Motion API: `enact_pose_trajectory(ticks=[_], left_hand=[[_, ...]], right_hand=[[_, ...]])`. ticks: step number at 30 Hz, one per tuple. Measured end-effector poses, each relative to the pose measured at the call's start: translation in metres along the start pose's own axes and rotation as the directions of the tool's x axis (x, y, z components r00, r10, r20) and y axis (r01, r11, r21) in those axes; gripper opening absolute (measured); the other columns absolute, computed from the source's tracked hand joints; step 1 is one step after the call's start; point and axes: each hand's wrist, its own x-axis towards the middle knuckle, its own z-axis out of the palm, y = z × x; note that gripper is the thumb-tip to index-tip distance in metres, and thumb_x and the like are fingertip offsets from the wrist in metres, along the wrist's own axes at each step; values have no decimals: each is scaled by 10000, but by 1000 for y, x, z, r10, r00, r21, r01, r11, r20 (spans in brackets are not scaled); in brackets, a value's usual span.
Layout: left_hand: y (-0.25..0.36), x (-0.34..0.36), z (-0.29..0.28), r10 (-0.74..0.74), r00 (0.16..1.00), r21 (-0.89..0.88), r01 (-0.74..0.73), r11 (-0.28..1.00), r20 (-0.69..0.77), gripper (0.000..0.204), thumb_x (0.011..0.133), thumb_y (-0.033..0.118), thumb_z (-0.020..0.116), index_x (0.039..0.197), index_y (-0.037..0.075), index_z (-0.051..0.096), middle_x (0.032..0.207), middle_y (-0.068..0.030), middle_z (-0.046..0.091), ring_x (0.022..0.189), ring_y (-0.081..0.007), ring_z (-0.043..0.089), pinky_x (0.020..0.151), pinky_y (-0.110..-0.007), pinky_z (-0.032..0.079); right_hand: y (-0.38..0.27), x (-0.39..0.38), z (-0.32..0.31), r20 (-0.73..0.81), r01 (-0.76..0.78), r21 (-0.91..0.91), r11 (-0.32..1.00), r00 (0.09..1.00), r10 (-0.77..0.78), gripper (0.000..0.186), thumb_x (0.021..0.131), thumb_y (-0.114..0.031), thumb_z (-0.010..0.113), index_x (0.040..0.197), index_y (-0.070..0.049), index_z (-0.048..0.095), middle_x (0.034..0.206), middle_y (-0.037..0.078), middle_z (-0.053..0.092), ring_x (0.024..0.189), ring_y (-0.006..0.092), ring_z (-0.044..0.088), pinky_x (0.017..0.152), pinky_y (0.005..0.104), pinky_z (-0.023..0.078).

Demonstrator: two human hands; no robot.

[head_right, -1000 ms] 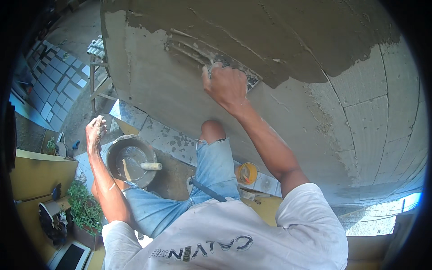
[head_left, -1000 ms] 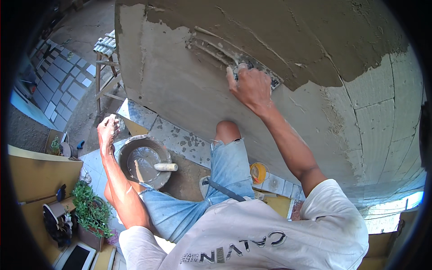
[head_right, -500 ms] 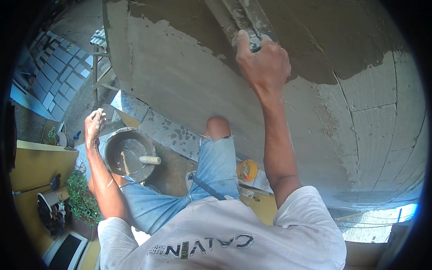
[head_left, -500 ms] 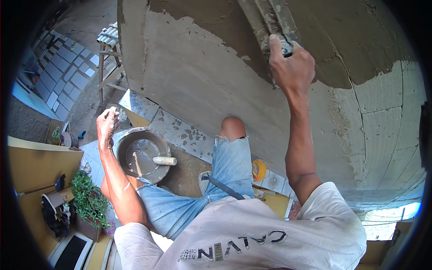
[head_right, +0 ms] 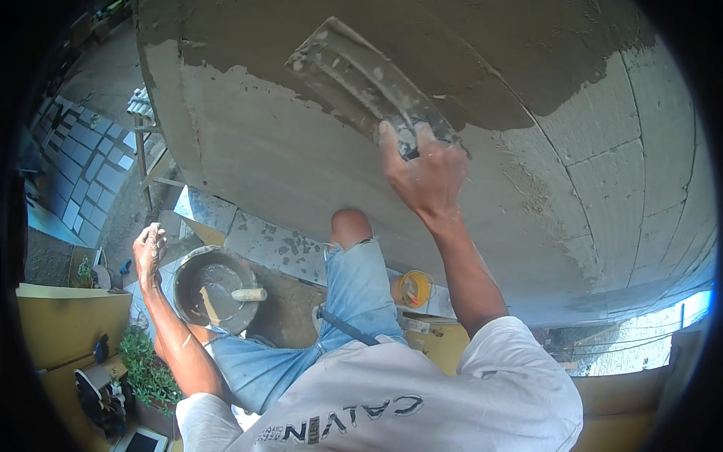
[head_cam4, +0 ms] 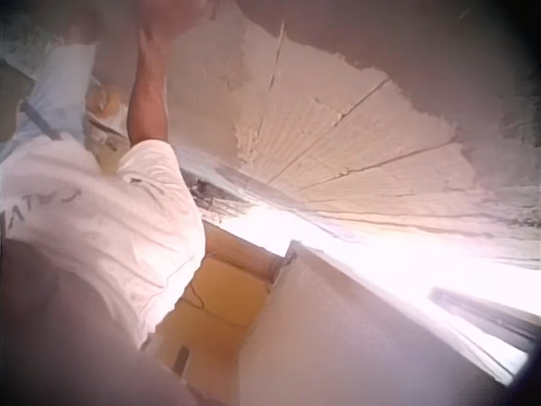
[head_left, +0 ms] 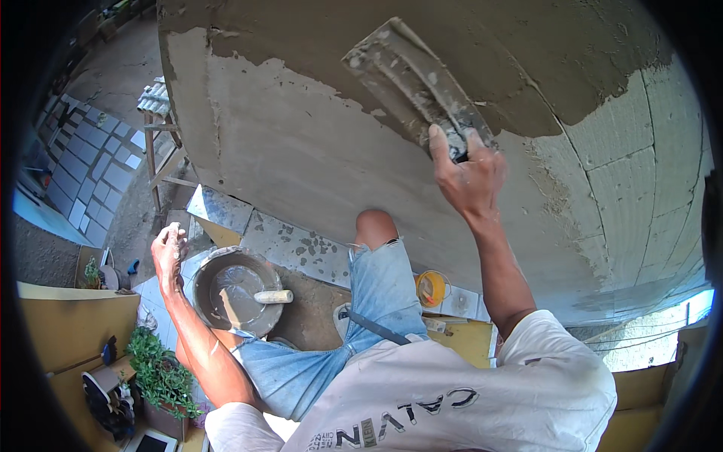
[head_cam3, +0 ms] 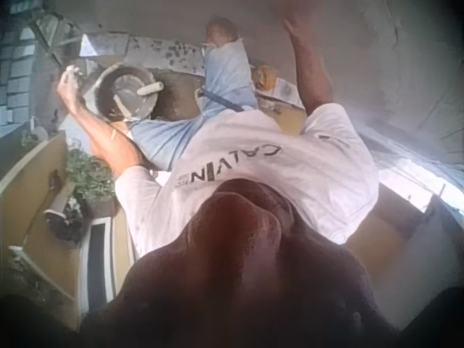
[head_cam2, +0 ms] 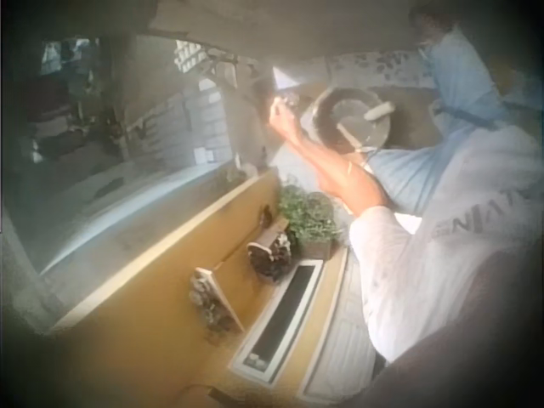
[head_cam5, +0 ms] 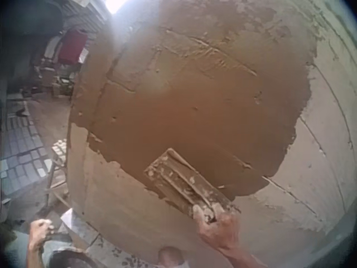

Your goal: Applying and smoothing plaster or mortar on an exterior wall using a trowel.

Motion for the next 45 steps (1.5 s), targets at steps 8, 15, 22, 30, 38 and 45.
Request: enact_pose_trajectory(ticks=[8,15,22,30,38,45], left_hand=[[14,-7,12,4,1000,14,-4,1000,0,464,1011,438,644,1262,52,696,1118,-65,726,986,-184,680,831,-322,531],[43,-47,7,67,987,22,-65,998,-147,421,996,422,694,903,15,743,681,16,617,581,-74,530,547,-256,425],[100,-166,57,-165,952,97,144,985,259,540,1012,531,632,895,8,697,717,-12,624,646,-75,591,620,-210,468],[32,-184,97,-108,974,-472,1,882,-199,338,994,336,713,991,-3,699,859,1,631,738,-73,544,671,-235,450],[47,-145,30,3,927,-601,-245,761,-375,278,1051,295,609,1108,25,639,852,-14,605,663,-112,582,593,-280,539],[56,-129,-28,-15,914,-563,-236,792,-405,375,1046,448,604,1174,101,543,772,35,515,537,-47,465,442,-180,353]], right_hand=[[-5,4,52,153,-34,-76,997,987,45,556,930,-507,651,782,25,713,557,226,621,553,407,659,576,491,522],[-70,-86,119,600,-40,132,990,798,-48,611,931,-522,611,926,76,733,722,298,681,757,459,703,777,533,536],[-166,-133,142,741,-129,474,871,592,-315,479,826,-364,618,973,87,680,810,334,691,825,488,700,809,550,536],[-222,-186,140,420,-18,841,540,650,-633,330,834,-199,691,1051,46,641,1038,236,620,947,417,638,777,514,530],[-173,-192,102,517,-126,771,624,696,-499,430,799,-165,749,1156,64,679,1115,236,649,1019,418,648,871,488,536],[-154,-250,154,923,-286,385,877,117,-367,499,798,-297,738,1119,82,685,1150,327,683,1089,471,668,934,513,530]])
